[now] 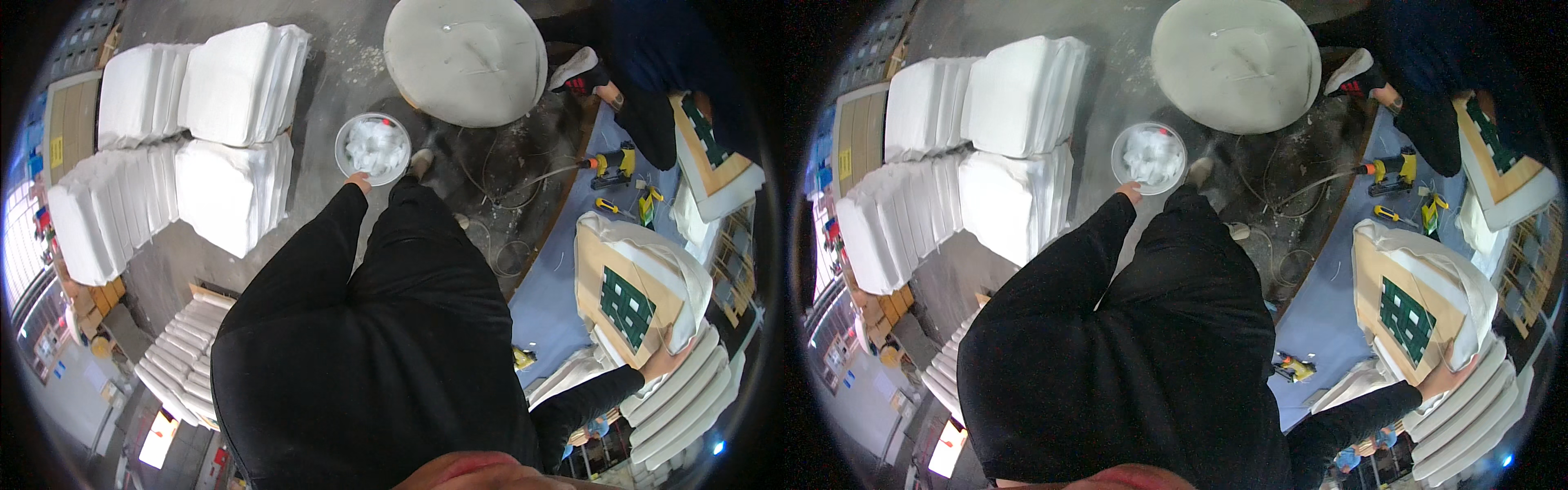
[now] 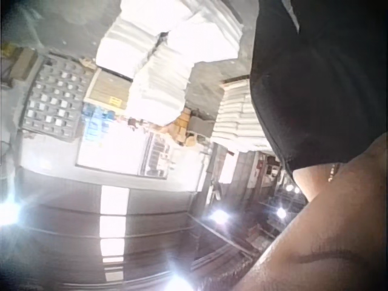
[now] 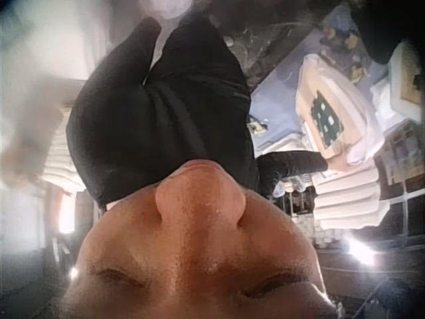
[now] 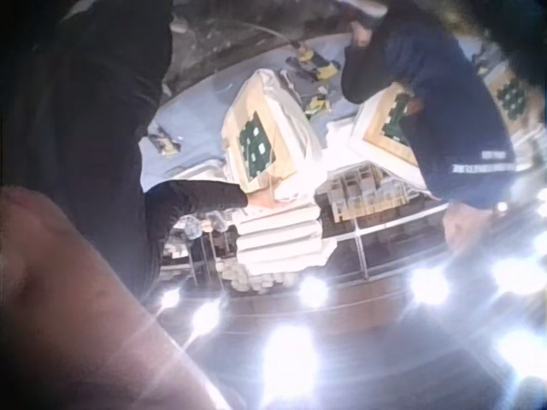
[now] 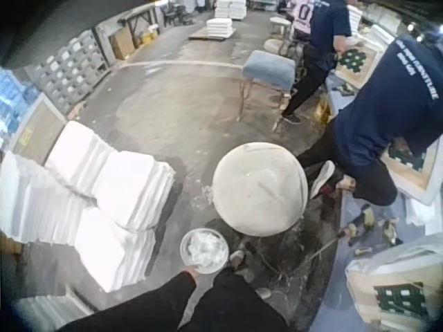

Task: The person wraps white foam padding around a wooden chair frame and secures it using a staple gun. They repeatedly pick up foam pieces, align them on the frame, and staple the edges to hold the padding in place.

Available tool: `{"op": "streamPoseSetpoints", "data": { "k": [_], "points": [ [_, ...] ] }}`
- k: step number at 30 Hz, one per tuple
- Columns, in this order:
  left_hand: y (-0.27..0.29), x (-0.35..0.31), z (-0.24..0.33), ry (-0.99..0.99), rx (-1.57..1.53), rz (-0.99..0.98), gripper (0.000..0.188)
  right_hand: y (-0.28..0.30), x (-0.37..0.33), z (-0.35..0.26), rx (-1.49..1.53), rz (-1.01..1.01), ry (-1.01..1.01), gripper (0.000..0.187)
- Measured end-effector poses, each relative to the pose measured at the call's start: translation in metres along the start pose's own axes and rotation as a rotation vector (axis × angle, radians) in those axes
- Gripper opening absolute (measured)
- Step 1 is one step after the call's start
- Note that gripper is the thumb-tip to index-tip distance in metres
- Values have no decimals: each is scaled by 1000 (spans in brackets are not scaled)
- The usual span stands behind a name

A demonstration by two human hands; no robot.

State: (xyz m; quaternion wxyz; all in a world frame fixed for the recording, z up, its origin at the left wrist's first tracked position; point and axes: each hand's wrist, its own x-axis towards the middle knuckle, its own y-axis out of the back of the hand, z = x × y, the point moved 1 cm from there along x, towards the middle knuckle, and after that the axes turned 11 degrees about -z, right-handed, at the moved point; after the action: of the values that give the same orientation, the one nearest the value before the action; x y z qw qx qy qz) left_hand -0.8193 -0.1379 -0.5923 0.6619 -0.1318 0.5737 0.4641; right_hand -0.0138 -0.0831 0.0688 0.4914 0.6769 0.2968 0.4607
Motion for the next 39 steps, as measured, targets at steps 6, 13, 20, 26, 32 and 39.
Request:
{"op": "streamPoseSetpoints", "data": {
  "k": [6, 13, 20, 26, 32, 39],
  "points": [
    [33, 8, 72, -293, 209, -111, 44, -2, -19, 27, -28, 118, 72, 79],
    [46, 23, 170, -353, 256, -155, 38, -19, -45, -2, -190, 405, 123, 88],
    [16, 1, 277, -403, 418, -157, 34, -30, -79, -4, -199, 513, 59, 83],
    [-61, -71, 396, -550, 231, -341, 42, -52, -113, 18, -189, 582, 46, 71],
    [-97, -272, 591, -1022, 294, -713, 87, -56, -106, 43, -123, 536, 90, 55],
    [-123, -384, 734, -1314, 483, -804, 133, -34, -165, 91, 62, 686, -90, 50]
  ]
}}
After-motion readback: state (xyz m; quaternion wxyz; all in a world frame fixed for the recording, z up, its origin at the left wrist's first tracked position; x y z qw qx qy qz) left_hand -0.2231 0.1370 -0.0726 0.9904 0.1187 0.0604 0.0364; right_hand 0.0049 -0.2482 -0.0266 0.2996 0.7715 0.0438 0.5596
